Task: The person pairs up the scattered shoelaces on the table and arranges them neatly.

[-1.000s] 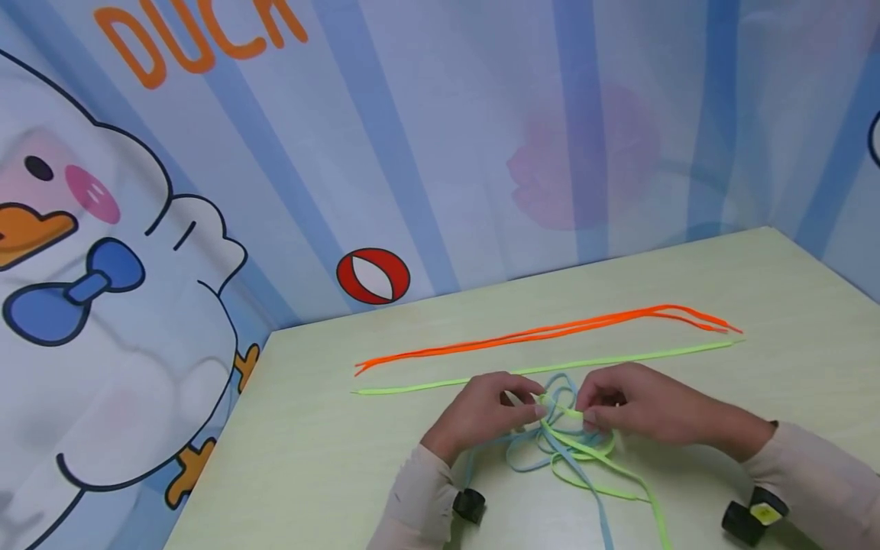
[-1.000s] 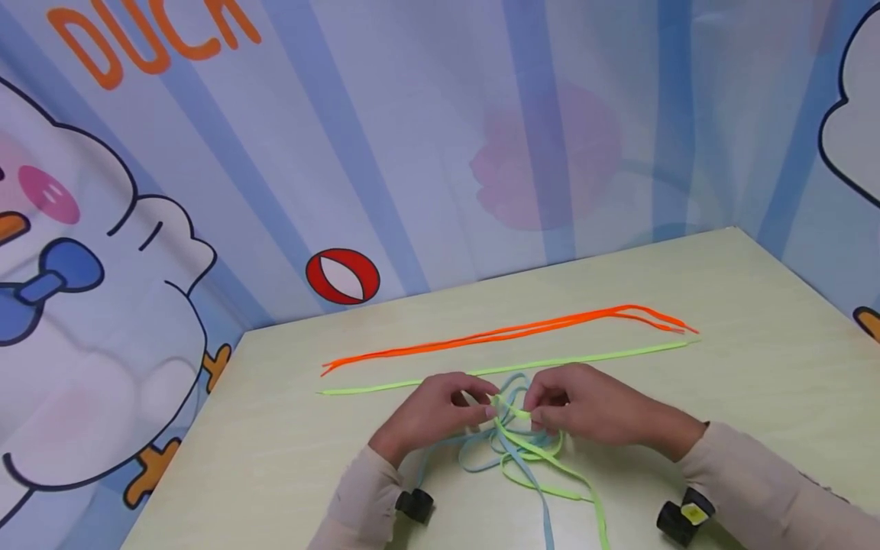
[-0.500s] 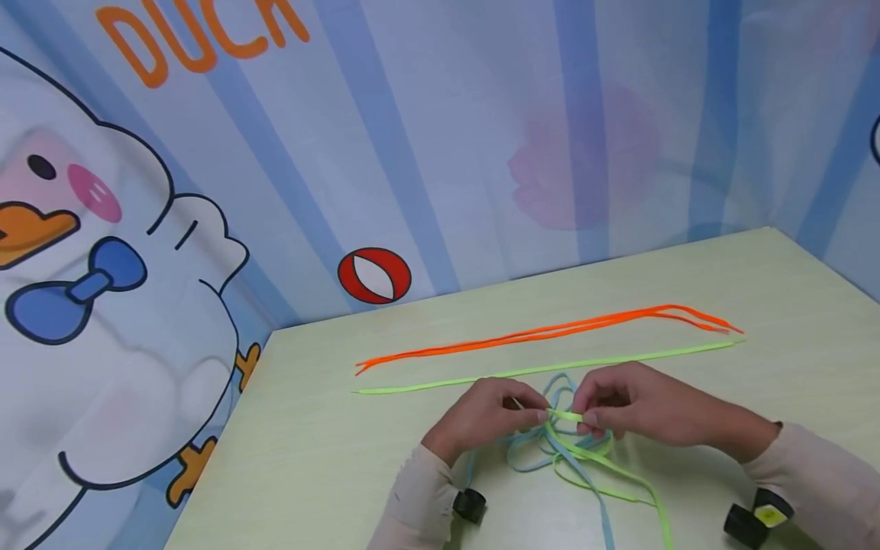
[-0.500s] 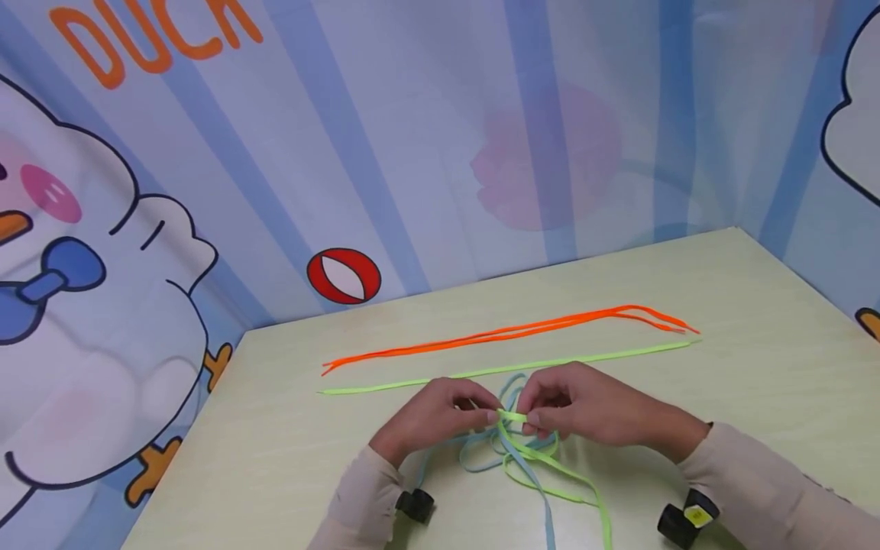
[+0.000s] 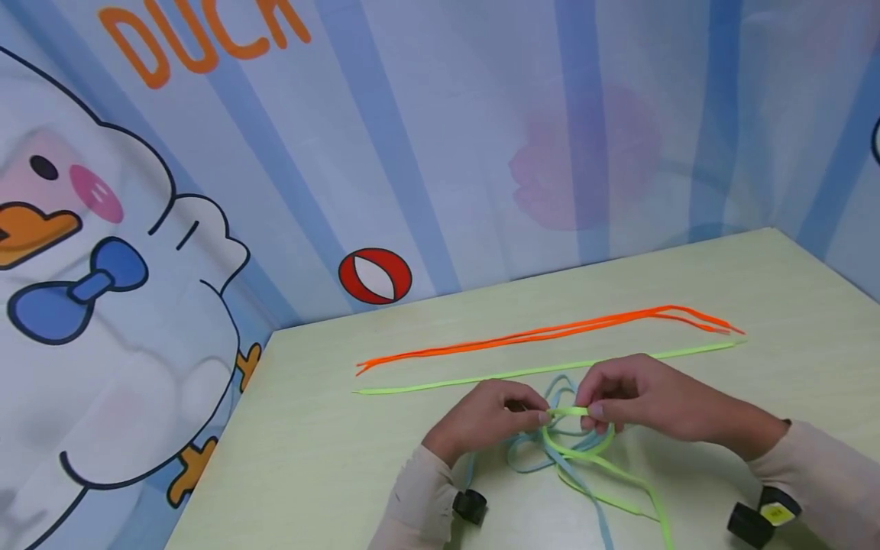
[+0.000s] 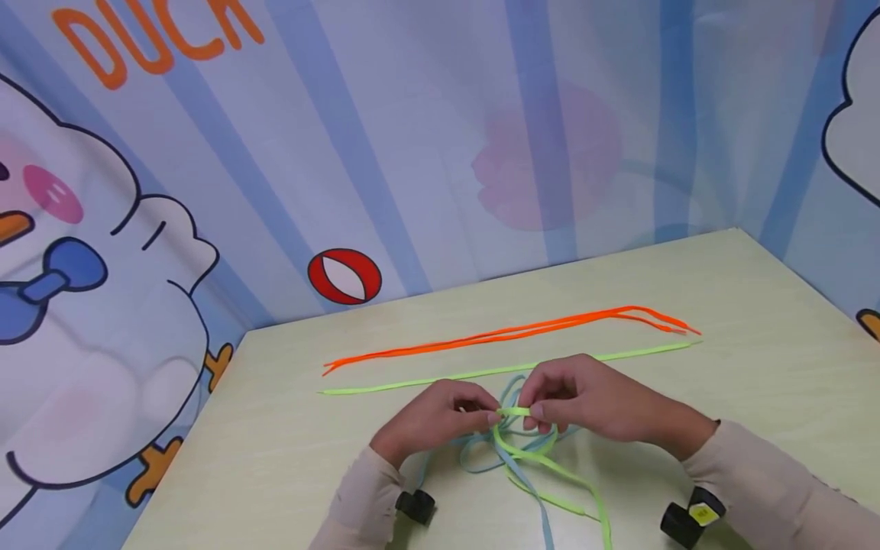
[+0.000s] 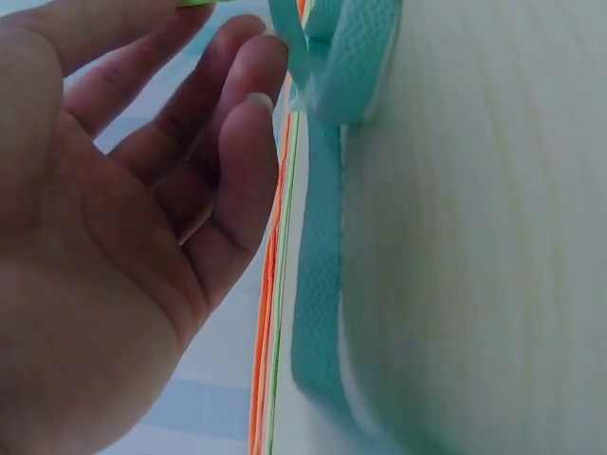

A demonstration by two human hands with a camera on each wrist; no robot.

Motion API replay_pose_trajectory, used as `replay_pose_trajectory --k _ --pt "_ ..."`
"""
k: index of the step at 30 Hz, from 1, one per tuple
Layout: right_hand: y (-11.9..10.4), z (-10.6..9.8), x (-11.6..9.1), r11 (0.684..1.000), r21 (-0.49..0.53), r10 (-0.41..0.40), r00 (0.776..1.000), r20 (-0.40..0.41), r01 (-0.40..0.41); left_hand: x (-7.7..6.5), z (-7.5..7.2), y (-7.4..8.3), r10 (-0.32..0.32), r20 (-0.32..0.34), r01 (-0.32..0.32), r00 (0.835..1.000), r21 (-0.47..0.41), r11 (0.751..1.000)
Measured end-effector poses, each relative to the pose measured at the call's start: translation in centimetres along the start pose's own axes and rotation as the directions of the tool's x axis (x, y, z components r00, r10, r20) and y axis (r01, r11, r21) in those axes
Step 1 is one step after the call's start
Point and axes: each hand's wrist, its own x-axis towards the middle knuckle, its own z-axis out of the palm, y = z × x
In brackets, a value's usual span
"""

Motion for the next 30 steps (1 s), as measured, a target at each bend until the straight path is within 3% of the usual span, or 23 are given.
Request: replay_pose_trajectory --k 15,21,30 --pt "-0.5 -1.1 -0.3 0.998 0.051 -0.021 1.000 -0.020 0.022 -0.2 -0.6 0.0 0.024 0.053 -0.017 0.998 -0.128 0.992" --pt "-0.3 -1.2 -0.3 0.998 0.060 -0.018 0.999 -0.030 0.020 -0.4 -0.8 -0.1 0.025 0.043 -0.017 0.999 -0.168 0.986" --pt "-0.3 -1.3 -0.4 0.998 0.052 -0.015 0.998 -0.067 0.019 -0.6 -1.1 -0.3 0.057 0.055 -0.040 0.997 -0.276 0.960"
